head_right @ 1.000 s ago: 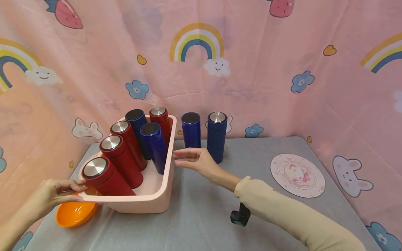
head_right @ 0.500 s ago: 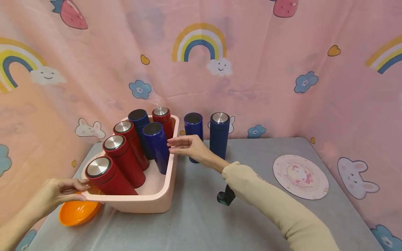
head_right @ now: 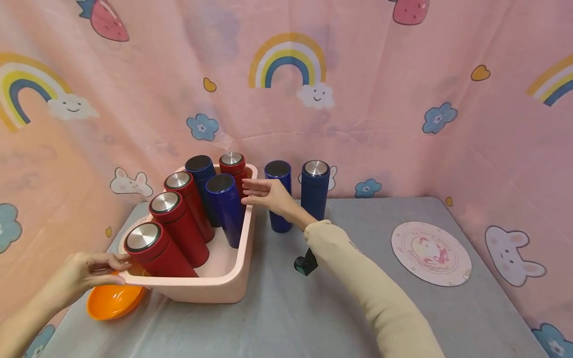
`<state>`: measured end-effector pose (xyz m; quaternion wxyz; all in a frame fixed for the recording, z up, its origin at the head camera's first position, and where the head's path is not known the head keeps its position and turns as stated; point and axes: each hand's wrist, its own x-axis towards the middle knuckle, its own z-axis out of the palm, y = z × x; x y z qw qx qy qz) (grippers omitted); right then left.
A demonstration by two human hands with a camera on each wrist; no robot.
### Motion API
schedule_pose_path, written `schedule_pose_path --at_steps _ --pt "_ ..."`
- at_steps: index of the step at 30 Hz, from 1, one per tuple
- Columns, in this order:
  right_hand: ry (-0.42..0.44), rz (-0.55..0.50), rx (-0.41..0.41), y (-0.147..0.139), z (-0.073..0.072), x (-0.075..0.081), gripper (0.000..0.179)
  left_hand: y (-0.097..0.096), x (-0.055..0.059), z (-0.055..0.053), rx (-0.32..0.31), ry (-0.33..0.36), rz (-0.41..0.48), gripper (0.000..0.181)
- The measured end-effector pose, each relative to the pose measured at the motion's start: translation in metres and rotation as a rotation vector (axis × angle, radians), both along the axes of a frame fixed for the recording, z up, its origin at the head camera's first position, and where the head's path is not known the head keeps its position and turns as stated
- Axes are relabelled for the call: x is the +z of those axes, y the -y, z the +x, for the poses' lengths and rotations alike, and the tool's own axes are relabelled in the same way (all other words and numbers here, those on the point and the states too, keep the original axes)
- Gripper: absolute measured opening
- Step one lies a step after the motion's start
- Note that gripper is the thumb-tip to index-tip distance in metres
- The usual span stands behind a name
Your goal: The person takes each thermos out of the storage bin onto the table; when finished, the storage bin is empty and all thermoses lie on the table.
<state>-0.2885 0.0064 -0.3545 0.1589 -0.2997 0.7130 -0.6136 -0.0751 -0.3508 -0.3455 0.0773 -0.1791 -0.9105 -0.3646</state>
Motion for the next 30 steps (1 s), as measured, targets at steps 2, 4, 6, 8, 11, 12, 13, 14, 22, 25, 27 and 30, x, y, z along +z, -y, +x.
schedule_pose_path --at_steps 2,4,6,8,11,12,13,14,22,25,27,30 --pt "0.001 0.005 0.009 0.002 -0.003 0.001 0.054 0.0 0.0 0.0 0.007 0.002 -0.01 0.02" --pt "0.008 0.004 0.012 0.004 -0.006 0.002 0.056 0.0 0.001 0.0 0.011 0.011 -0.017 0.02" --pt "0.026 -0.007 0.01 0.007 -0.009 0.003 0.057 0.0 0.001 0.0 0.015 0.019 -0.023 0.02" --pt "0.04 -0.02 0.007 0.011 -0.011 0.003 0.057 0.0 0.001 -0.001 0.017 0.023 -0.029 0.019" --pt "0.057 -0.039 0.005 0.017 -0.012 0.004 0.058 0.0 0.001 -0.003 0.029 0.025 -0.044 0.019" --pt "0.057 -0.037 0.005 0.019 -0.012 0.005 0.059 0.0 0.001 -0.003 0.033 0.028 -0.049 0.019" --pt "0.056 -0.034 0.004 0.021 -0.012 0.005 0.059 0.0 0.001 -0.003 0.031 0.034 -0.048 0.019" --pt "0.053 -0.031 0.004 0.023 -0.012 0.005 0.059 0.0 0.002 -0.002 0.032 0.042 -0.05 0.018" --pt "0.034 -0.019 0.009 0.035 -0.012 0.007 0.061 -0.001 0.002 0.0 0.034 0.074 -0.034 0.018" --pt "0.031 -0.007 0.015 0.038 -0.012 0.008 0.063 -0.001 0.003 0.0 0.034 0.057 -0.037 0.018" --pt "0.028 0.006 0.009 0.039 -0.012 0.009 0.065 -0.001 0.003 0.0 0.037 0.047 -0.042 0.018" --pt "0.025 0.036 -0.002 0.042 -0.013 0.01 0.065 -0.002 0.004 0.0 0.044 0.054 -0.048 0.018"
